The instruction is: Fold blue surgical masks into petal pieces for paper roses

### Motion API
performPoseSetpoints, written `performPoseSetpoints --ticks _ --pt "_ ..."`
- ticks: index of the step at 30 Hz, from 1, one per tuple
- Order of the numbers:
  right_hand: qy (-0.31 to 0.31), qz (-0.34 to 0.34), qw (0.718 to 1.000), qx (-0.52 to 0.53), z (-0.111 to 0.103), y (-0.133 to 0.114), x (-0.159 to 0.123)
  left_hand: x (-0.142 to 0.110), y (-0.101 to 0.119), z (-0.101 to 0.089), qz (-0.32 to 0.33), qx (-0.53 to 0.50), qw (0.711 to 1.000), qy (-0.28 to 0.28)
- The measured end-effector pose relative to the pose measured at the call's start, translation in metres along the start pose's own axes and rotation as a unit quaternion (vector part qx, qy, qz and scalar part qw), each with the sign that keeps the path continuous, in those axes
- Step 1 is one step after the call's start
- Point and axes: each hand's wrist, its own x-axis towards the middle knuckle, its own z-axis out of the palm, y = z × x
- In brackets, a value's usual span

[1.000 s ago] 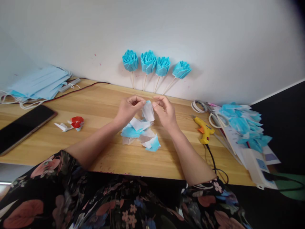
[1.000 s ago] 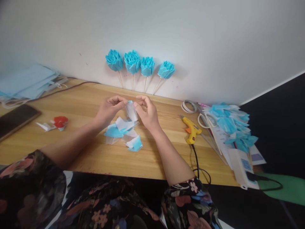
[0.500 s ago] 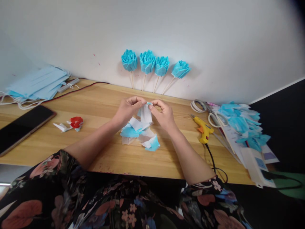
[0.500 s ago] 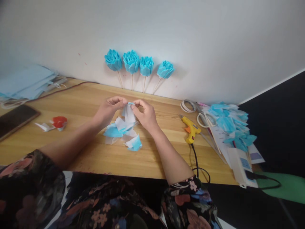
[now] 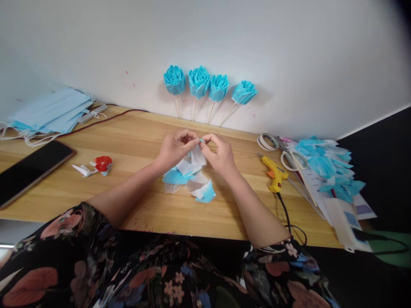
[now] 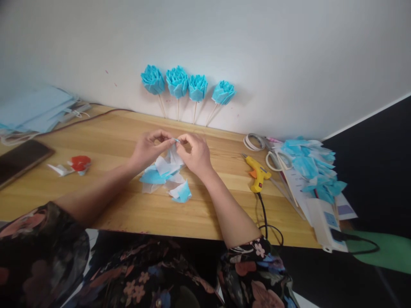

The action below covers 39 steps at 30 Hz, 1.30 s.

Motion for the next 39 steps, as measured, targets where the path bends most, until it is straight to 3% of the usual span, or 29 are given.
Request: performPoseSetpoints --ticks 8,12,16,19,22,25,28,32,39 --pt "0.020 -0.090 0.981 -0.171 0.002 0.000 0.000 0.001 -0.010 0.000 -0.036 -0.041 0.999 -0.003" --pt "0.038 -0.103 0.975 -0.192 0.004 -0.001 -0.001 0.002 -0.011 -0.001 -0.031 -0.075 0.997 -0.012" --pt "0.061 -0.085 0.977 -0.188 -0.002 0.014 0.000 -0.002 0.002 0.000 0.004 -0.090 0.994 -0.056" --pt "0.135 -0.008 0.983 -0.124 -0.013 0.032 0.004 -0.005 0.010 0.000 0.028 -0.074 0.994 -0.078" --pt "0.185 0.099 0.977 0.036 -0.016 0.047 0.008 -0.003 0.006 -0.002 -0.011 -0.104 0.994 -0.040" --pt "0.179 0.186 0.943 0.211 -0.007 0.055 0.007 0.002 -0.002 -0.005 -0.045 -0.132 0.990 -0.006" --pt "0.160 0.260 0.902 0.305 0.005 0.060 0.004 0.005 -0.005 -0.008 -0.058 -0.103 0.993 -0.005" --pt "0.149 0.304 0.877 0.341 0.013 0.063 0.001 0.005 -0.005 -0.009 -0.062 -0.061 0.996 -0.021" --pt "0.165 0.314 0.860 0.367 0.011 0.062 0.001 0.005 -0.010 -0.010 -0.068 -0.080 0.994 -0.036"
